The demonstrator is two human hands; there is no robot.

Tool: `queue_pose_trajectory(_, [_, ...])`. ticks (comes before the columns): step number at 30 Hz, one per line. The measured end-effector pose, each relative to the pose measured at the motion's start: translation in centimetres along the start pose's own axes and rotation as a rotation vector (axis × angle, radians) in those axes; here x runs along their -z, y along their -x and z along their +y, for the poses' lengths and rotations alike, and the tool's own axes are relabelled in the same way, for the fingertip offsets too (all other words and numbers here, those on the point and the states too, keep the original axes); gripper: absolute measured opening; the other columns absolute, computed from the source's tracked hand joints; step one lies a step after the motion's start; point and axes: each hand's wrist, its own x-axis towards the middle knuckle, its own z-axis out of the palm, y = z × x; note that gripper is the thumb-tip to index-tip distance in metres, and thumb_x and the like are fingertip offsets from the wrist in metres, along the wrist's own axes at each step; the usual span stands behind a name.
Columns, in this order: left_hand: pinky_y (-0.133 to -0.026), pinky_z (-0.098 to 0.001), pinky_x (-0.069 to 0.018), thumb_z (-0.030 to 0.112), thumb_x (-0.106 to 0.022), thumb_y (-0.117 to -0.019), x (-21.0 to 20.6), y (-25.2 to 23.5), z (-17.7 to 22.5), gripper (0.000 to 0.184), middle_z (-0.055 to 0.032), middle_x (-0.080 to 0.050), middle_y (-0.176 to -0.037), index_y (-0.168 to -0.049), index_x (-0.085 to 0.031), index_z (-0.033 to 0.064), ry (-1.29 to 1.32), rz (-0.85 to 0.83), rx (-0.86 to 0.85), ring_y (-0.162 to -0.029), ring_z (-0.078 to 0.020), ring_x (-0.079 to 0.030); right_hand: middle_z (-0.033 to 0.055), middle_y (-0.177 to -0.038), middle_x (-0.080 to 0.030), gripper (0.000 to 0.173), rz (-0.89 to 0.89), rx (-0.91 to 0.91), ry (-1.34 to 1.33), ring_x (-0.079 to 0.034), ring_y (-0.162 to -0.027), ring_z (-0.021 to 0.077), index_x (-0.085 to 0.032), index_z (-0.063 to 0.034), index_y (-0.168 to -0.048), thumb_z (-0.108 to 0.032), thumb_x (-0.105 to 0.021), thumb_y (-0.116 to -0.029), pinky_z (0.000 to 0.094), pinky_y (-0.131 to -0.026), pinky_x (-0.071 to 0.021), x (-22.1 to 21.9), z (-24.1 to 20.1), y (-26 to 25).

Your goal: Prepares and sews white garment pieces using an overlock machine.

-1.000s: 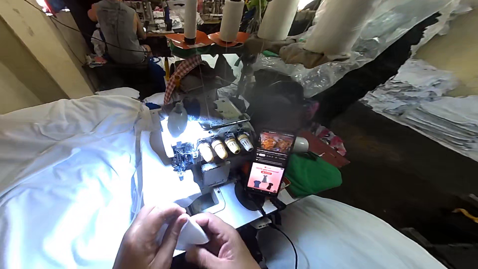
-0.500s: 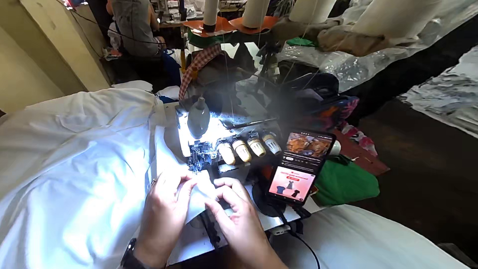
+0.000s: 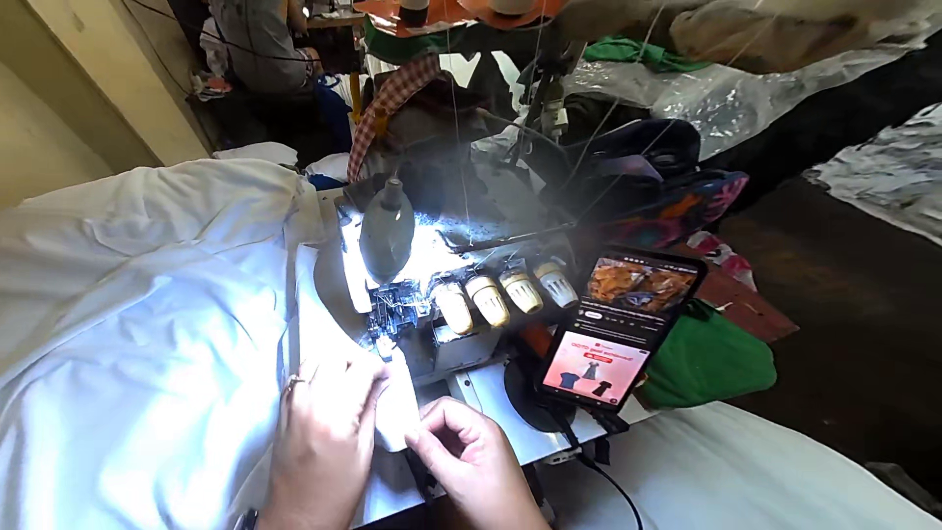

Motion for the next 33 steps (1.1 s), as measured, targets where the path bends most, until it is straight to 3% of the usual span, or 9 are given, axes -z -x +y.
queue_pose_trajectory(4, [-0.076,-0.0426,-0.0579,-0.002,-0.062,-0.0868,1.2,1.5,3.3,0.033,-0.0106,-0.076,-0.11,-0.113,-0.079,0.0096,-0.277,-0.087,-0.048,-0.09,-0.0281,-0.074,0.0016,-0.083,-0.067,0.015,0.027,-0.097,-0.075,-0.064,-0.068,0.0025,-0.058,-0.003,-0.092,0.001,-0.071,-0.0868,0.0192,-0.063,-0.0556,-0.4,-0.8,0.4])
queue_pose_trajectory(8, [-0.095,-0.0491,-0.0548,0.014,-0.059,-0.0979,0.4,2.6,4.5,0.033,-0.0149,-0.072,-0.124,-0.128,-0.073,0.0079,-0.283,-0.126,0.048,-0.107,-0.0358,-0.071,-0.0002,-0.082,-0.066,0.018,0.022,-0.04,-0.1,-0.063,-0.069,0.002,-0.057,-0.0022,-0.096,0.005,-0.07,-0.087,0.0194,-0.065,-0.0554,-0.7,-0.9,0.3])
queue_pose_trajectory(10, [-0.099,-0.0479,-0.0529,0.019,-0.053,-0.1011,-0.1,2.6,3.6,0.034,-0.0137,-0.073,-0.123,-0.127,-0.073,0.008,-0.251,-0.08,0.022,-0.109,-0.0331,-0.071,0.0001,-0.083,-0.066,0.015,0.03,0.032,-0.077,-0.064,-0.071,0.0018,-0.058,-0.0009,-0.096,0.005,-0.069,-0.0879,0.0192,-0.066,-0.0566,-0.8,-0.9,-0.1])
queue_pose_trajectory(16, [-0.106,-0.0487,-0.0502,0.006,-0.052,-0.0998,0.9,2.5,1.5,0.029,-0.0156,-0.072,-0.125,-0.119,-0.073,0.0011,-0.045,-0.098,-0.021,-0.121,-0.0322,-0.067,0.0098,-0.098,-0.073,0.015,0.059,0.26,0.165,-0.07,-0.084,0.0056,-0.074,0.0038,-0.105,-0.001,-0.069,-0.0918,0.0191,-0.077,-0.0595,-0.8,-1.0,-0.9])
queue_pose_trajectory(24, [-0.109,-0.0436,-0.0488,0.016,-0.045,-0.103,0.5,1.0,0.1,0.035,-0.0088,-0.07,-0.132,-0.122,-0.072,0.0043,-0.04,-0.111,-0.038,-0.128,-0.0252,-0.064,0.004,-0.081,-0.069,0.017,0.094,0.426,0.481,-0.064,-0.074,0.0076,-0.08,-0.0049,-0.103,-0.01,-0.067,-0.0935,0.0194,-0.07,-0.0547,-0.6,-0.9,-1.7])
queue_pose_trajectory(25, [-0.105,-0.0447,-0.0516,0.017,-0.044,-0.1001,0.2,0.2,-0.6,0.036,-0.0077,-0.072,-0.128,-0.119,-0.073,0.0054,-0.038,-0.103,-0.018,-0.124,-0.0249,-0.066,0.0034,-0.081,-0.069,0.017,0.09,0.429,0.505,-0.064,-0.074,0.0077,-0.08,-0.0056,-0.103,-0.011,-0.066,-0.0937,0.0199,-0.07,-0.0548,-0.6,-1.0,-1.9])
queue_pose_trajectory(27, [-0.087,-0.0487,-0.0585,0.017,-0.048,-0.0969,-0.1,-2.0,-1.6,0.028,-0.0086,-0.073,-0.105,-0.106,-0.072,0.007,-0.024,-0.119,0.041,-0.102,-0.0267,-0.072,0.0027,-0.081,-0.069,0.017,0.077,0.421,0.516,-0.065,-0.075,0.0079,-0.08,-0.0065,-0.102,-0.012,-0.066,-0.0945,0.021,-0.07,-0.0554,-0.7,-1.3,-2.1])
queue_pose_trajectory(29, [-0.077,-0.0509,-0.059,0.017,-0.054,-0.097,-0.1,-4.4,-2.6,0.019,-0.0107,-0.069,-0.091,-0.1,-0.069,0.006,-0.029,-0.153,0.096,-0.089,-0.0291,-0.071,0.0028,-0.081,-0.069,0.016,0.067,0.41,0.511,-0.065,-0.075,0.0079,-0.08,-0.0063,-0.101,-0.011,-0.066,-0.0946,0.021,-0.07,-0.0552,-0.8,-1.5,-2.1])
queue_pose_trajectory(33, [-0.09,-0.0581,-0.0531,0.007,-0.068,-0.0897,-0.4,-8.2,-3.6,0.022,-0.0173,-0.07,-0.098,-0.111,-0.067,0.0017,-0.021,-0.184,0.233,-0.099,-0.0362,-0.069,0.0046,-0.083,-0.07,0.016,0.042,0.363,0.486,-0.065,-0.075,0.0074,-0.079,-0.0041,-0.102,-0.009,-0.066,-0.0948,0.0207,-0.07,-0.0553,-1.0,-2.0,-1.4])
